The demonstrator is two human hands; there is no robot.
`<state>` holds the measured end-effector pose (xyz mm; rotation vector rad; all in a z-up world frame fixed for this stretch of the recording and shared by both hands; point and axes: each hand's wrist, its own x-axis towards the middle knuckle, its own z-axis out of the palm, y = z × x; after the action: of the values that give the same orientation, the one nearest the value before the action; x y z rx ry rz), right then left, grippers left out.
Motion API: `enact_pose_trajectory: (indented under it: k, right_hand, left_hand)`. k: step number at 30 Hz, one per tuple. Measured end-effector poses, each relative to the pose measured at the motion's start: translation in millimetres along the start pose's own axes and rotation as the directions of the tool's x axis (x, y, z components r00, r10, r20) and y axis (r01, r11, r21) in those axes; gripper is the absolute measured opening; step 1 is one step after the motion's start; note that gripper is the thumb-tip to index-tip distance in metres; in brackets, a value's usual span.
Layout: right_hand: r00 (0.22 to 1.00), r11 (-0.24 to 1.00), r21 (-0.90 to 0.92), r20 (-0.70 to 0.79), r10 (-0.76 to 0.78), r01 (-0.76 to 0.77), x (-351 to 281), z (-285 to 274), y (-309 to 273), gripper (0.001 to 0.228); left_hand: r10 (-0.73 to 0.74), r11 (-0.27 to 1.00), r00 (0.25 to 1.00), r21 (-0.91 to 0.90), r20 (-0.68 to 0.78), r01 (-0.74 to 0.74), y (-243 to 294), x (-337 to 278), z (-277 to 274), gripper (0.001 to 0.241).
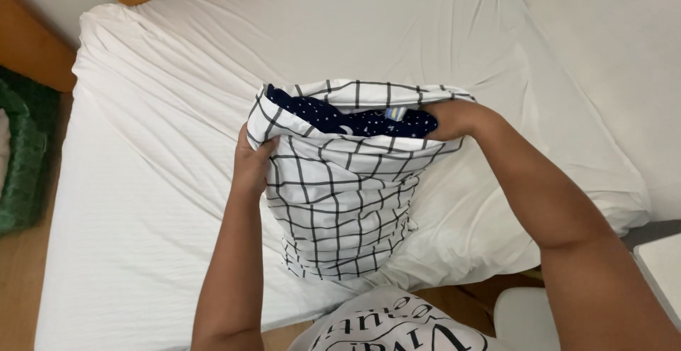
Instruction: The person removes a pillow from a checkered pillowcase, folds the case, and places it on a stack of linens. They then remove a white fitted sheet from the bed and fold it by hand.
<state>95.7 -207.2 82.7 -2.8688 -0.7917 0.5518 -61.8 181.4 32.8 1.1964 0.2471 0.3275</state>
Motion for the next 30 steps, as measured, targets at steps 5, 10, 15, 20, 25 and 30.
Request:
enact_pose_trajectory:
  k: [5,10,15,20,25,30]
  right_hand:
    - [0.989,0.99,-0.01,-0.038,-0.143,0.143,-17,-2,-37,0.034]
    - [0.897,0.915,0.19,-0.345,-0.276,0.355,-25,9,-84,0.023]
    - [0.821,0.604,0.61,-0.553,-0.139,0.513,-32,12,-120,0.018]
    - [0.837,0.477,0.732,-0.547,-0.013,0.486,-31,22,-129,0.015]
    - [0.806,0.413,0.727,-0.592,-0.027,0.548,-26,55,-120,0.017]
    - [0.579,0.655,0.353,-0.799,-0.16,0.668,-50,64,-121,0.077]
  left_hand:
    - [0.32,0.822,0.946,0.481,0.055,-0.306,42,-21,23,0.075]
    - [0.671,0.059,0.505,0.639,0.544,-0.767,63,-52,92,0.065]
    - [0.251,0.311,0.671,0.598,0.698,-0.739,54,-50,129,0.067]
    - [0.115,0.306,0.805,0.75,0.581,-0.586,41,-31,124,0.106]
    - [-0.238,0.218,0.84,0.87,0.487,-0.443,17,-14,106,0.074]
    - [-0.081,0.722,0.926,0.662,0.37,-0.202,16,-5,84,0.065]
